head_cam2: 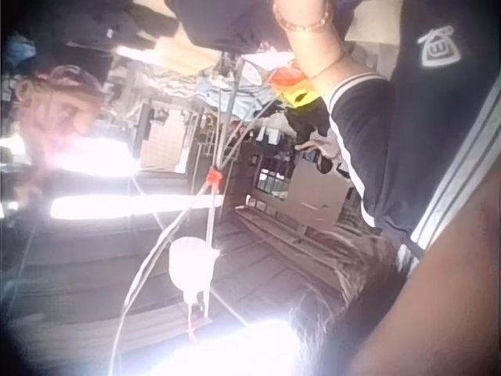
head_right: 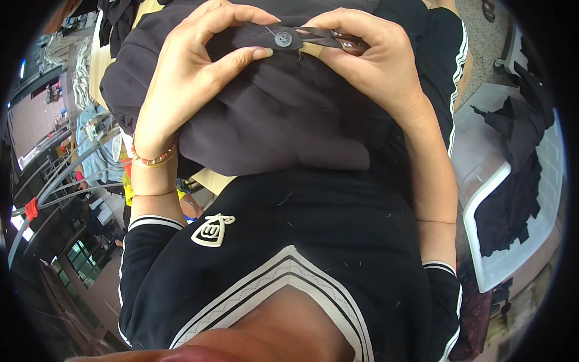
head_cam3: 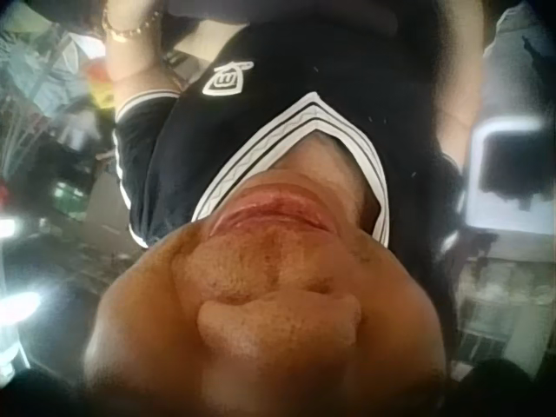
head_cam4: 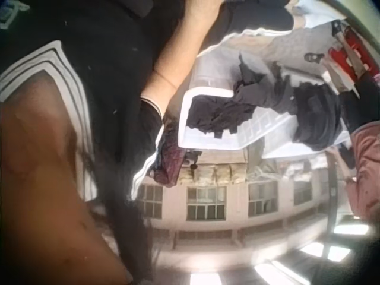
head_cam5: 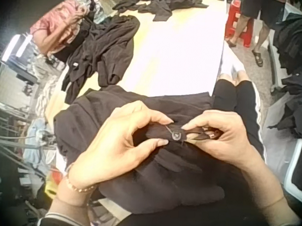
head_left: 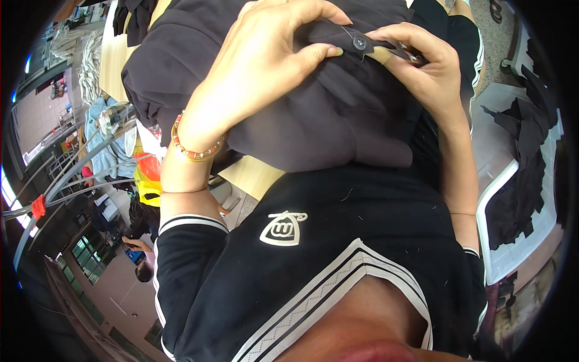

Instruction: Trimming loose threads from black garments using small snips in a factory setting.

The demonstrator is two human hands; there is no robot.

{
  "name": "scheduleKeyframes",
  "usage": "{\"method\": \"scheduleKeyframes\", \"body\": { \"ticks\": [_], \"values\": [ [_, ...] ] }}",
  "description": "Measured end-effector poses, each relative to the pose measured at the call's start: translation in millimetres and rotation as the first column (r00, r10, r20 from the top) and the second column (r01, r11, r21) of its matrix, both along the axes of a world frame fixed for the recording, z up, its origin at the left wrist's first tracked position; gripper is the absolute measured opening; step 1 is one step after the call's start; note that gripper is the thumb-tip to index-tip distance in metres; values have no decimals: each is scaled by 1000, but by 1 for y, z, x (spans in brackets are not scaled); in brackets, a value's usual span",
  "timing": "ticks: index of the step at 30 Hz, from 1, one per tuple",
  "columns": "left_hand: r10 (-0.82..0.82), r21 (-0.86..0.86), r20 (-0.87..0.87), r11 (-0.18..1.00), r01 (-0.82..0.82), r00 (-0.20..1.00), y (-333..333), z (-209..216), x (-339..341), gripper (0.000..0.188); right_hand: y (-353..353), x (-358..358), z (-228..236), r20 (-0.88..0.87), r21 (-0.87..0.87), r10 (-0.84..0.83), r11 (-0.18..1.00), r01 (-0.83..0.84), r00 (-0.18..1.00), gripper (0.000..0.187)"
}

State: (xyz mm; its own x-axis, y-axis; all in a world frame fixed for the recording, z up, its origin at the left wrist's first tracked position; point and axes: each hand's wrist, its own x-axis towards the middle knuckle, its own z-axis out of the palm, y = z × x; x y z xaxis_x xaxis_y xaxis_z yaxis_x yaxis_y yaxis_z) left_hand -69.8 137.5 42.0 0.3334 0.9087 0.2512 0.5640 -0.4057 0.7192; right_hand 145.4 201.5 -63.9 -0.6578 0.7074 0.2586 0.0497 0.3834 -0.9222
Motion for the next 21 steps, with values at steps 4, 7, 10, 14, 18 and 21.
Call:
{"method": "scheduleKeyframes", "body": {
  "ticks": [4,7,10,14,18,21],
  "values": [
    [152,-167,-117,971,-170,981,-15,9,5,28,-9,2,14,-24,99,-32,994,34,999,29],
    [151,-132,-83,978,-161,985,-19,1,2,27,-13,0,14,-24,96,-59,994,61,998,25],
    [-160,376,228,924,65,960,-1,-47,-8,24,-15,-2,17,-50,45,-77,996,79,996,21],
    [-134,312,281,949,42,950,-3,-52,-8,22,-15,-2,10,-77,109,-71,991,79,994,20],
    [122,-46,16,992,-122,992,-12,-29,-3,20,-16,3,10,-34,110,-78,991,81,996,24],
    [-50,444,59,896,19,997,-6,-75,-19,19,-14,3,14,16,102,-37,994,35,999,29]
  ]
}}
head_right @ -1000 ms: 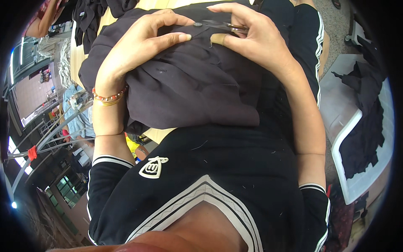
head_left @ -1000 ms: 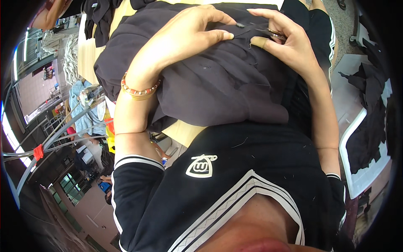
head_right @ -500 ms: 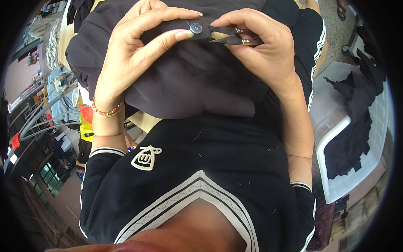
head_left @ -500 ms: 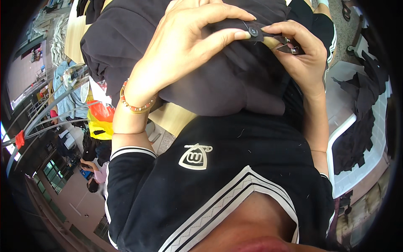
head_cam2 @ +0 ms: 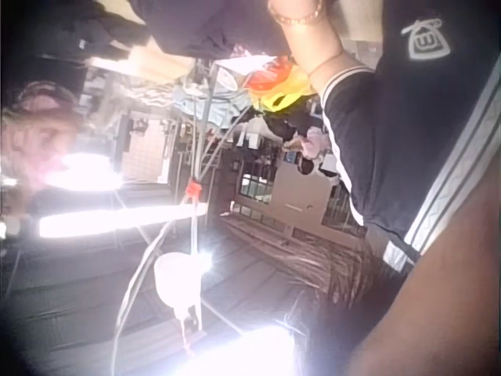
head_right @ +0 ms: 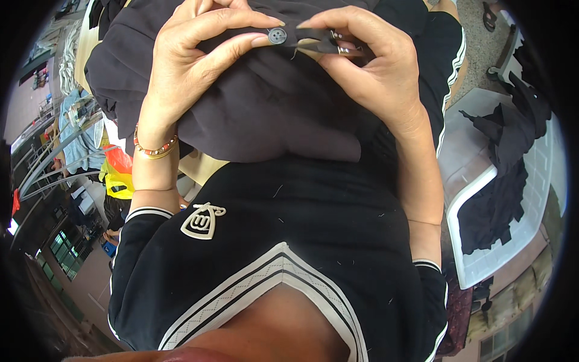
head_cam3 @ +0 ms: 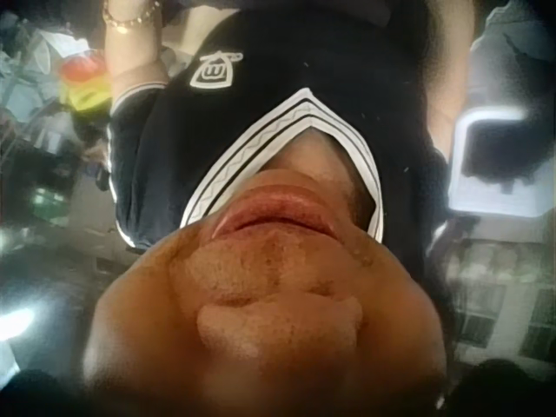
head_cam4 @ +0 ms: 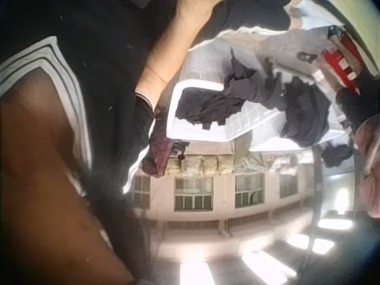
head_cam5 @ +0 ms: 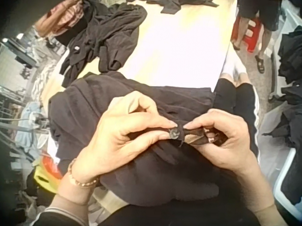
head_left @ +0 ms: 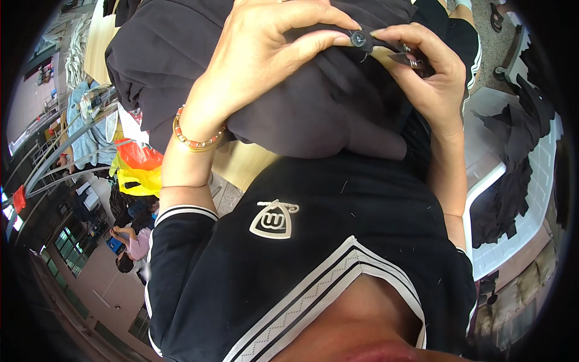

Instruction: Trimming loose threads from black garments using small snips in a factory setting.

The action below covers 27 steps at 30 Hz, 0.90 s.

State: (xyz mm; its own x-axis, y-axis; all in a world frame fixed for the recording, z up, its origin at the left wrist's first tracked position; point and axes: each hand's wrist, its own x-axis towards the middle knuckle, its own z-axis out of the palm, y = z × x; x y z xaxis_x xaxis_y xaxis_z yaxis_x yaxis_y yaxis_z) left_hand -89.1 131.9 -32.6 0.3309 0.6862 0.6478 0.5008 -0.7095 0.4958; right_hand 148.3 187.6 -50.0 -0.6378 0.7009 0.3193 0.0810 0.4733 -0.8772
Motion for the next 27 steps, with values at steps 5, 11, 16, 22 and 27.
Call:
{"method": "scheduleKeyframes", "body": {
  "ticks": [5,11,16,22,27],
  "values": [
    [-108,-139,311,978,158,944,3,8,12,15,5,-3,9,-87,-17,54,998,-56,995,34],
    [-127,-200,364,957,210,923,1,10,6,11,18,-3,15,77,289,147,943,-163,986,40],
    [-185,-212,419,932,294,889,7,5,4,9,24,-2,16,98,345,182,916,-205,978,44],
    [-203,-240,402,918,316,893,4,4,1,9,22,-5,14,61,285,259,921,-265,964,43],
    [-234,-282,472,873,397,850,7,3,1,9,15,-8,48,223,262,178,936,-235,958,31]
  ]
}}
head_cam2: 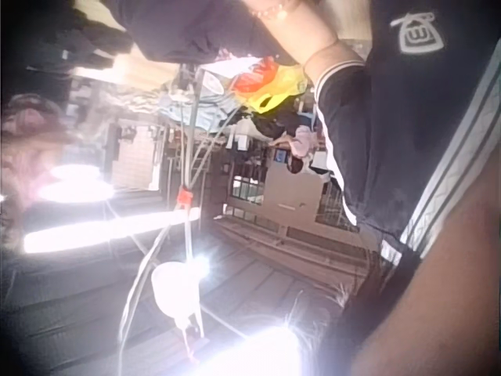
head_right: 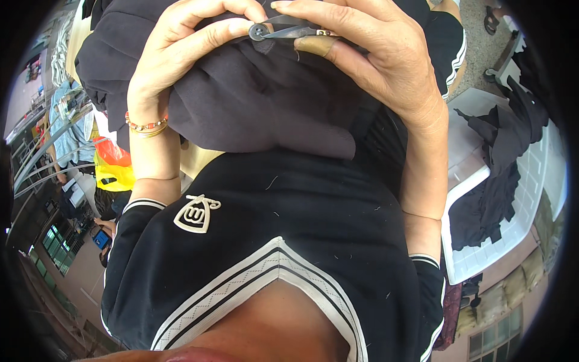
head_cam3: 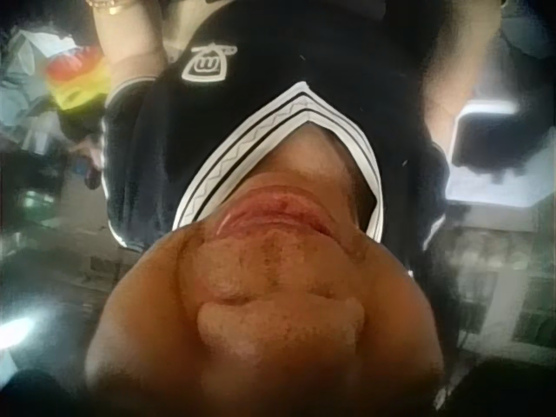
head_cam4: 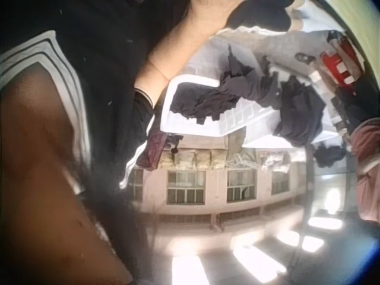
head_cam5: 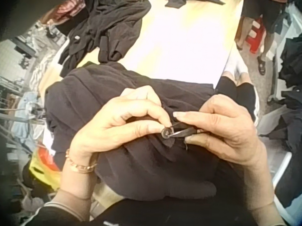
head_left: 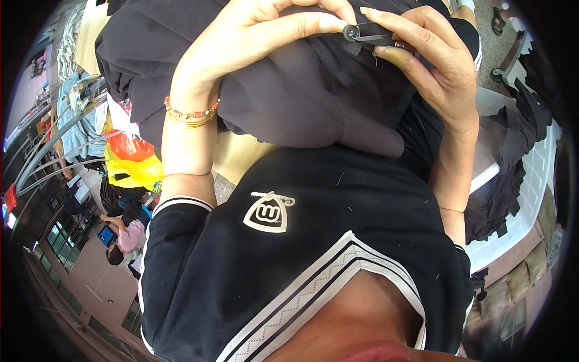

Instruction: Trimming loose threads from black garments using small snips in a factory setting.

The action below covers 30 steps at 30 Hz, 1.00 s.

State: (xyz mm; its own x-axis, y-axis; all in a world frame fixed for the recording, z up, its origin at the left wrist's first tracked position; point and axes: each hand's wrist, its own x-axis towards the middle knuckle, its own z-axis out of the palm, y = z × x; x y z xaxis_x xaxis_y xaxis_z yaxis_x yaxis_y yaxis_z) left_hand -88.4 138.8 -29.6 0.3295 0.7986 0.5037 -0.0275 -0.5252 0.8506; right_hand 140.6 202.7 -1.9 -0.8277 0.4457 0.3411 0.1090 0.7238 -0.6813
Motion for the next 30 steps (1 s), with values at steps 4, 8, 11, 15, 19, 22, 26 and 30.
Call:
{"method": "scheduleKeyframes", "body": {
  "ticks": [4,8,11,15,19,22,26,30],
  "values": [
    [20,34,-17,999,-19,1000,1,0,0,9,1,1,-9,4,-22,0,1000,0,1000,25],
    [35,38,-30,999,-34,999,-1,-1,-2,9,0,-3,-38,-218,-77,82,992,-101,973,43],
    [11,25,11,1000,-11,1000,-1,-4,-2,8,-9,-4,-43,-248,-110,15,993,-43,969,42],
    [10,51,0,999,-10,1000,1,-5,-2,8,-15,-7,-52,-316,-58,-56,998,39,947,39],
    [25,26,37,999,-26,999,1,-5,0,8,-12,-7,-50,-341,5,-71,997,77,937,36],
    [39,45,41,998,-41,998,1,-6,0,7,-15,-4,-50,-305,-107,-153,986,125,940,34],
    [24,-4,103,1000,-24,994,0,-5,2,8,-14,-3,-47,-316,-91,-158,987,136,936,33],
    [74,106,77,991,-82,994,4,-10,3,10,-19,-1,-54,-272,-411,-283,898,155,920,35]
  ]
}}
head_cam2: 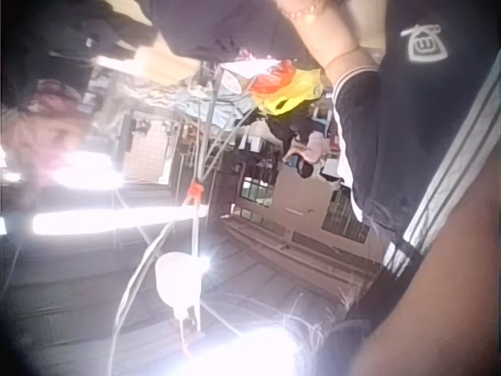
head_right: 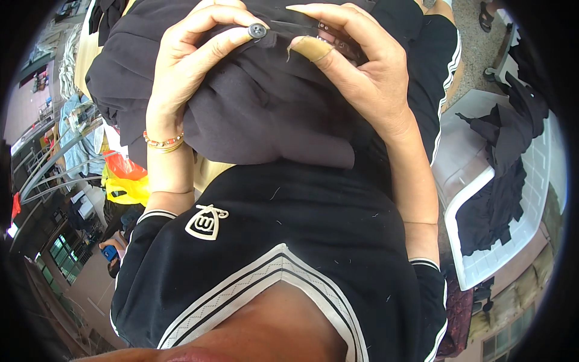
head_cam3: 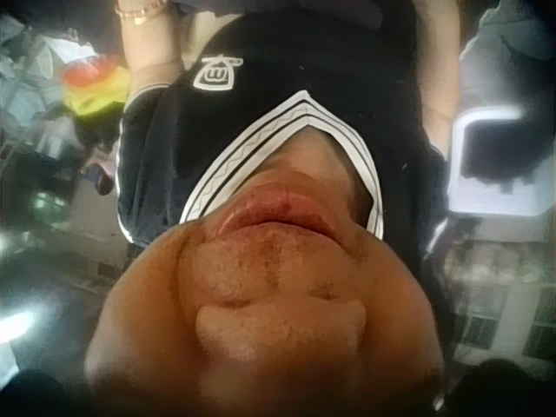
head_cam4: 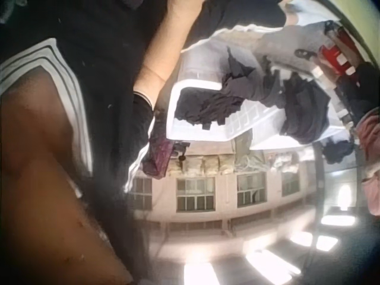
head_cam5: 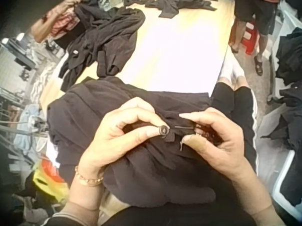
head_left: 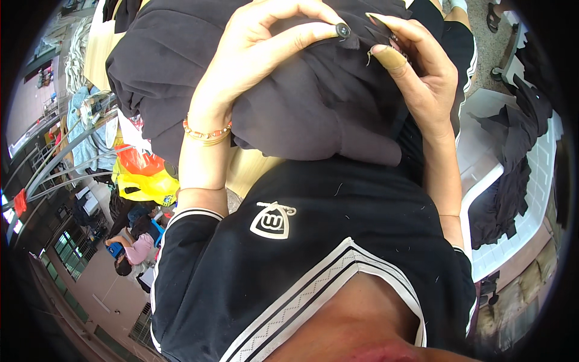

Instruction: Trimming loose threads from black garments using small snips in a factory setting.

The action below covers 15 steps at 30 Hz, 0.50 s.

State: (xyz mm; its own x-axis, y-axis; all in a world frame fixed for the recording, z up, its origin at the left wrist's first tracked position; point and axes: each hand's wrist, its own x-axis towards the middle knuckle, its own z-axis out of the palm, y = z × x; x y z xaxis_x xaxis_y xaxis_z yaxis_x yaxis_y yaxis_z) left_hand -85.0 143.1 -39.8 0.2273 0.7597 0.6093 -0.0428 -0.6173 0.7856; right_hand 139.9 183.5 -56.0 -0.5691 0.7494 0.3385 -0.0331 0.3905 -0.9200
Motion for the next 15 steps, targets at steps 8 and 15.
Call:
{"method": "scheduleKeyframes", "body": {
  "ticks": [8,15],
  "values": [
    [303,-374,-445,792,-483,842,-21,50,19,14,-2,-12,-2,-7,34,-9,999,9,1000,32],
    [484,146,-566,856,-497,668,-27,39,22,22,-1,-9,0,-61,-86,-6,996,1,998,20]
  ]
}}
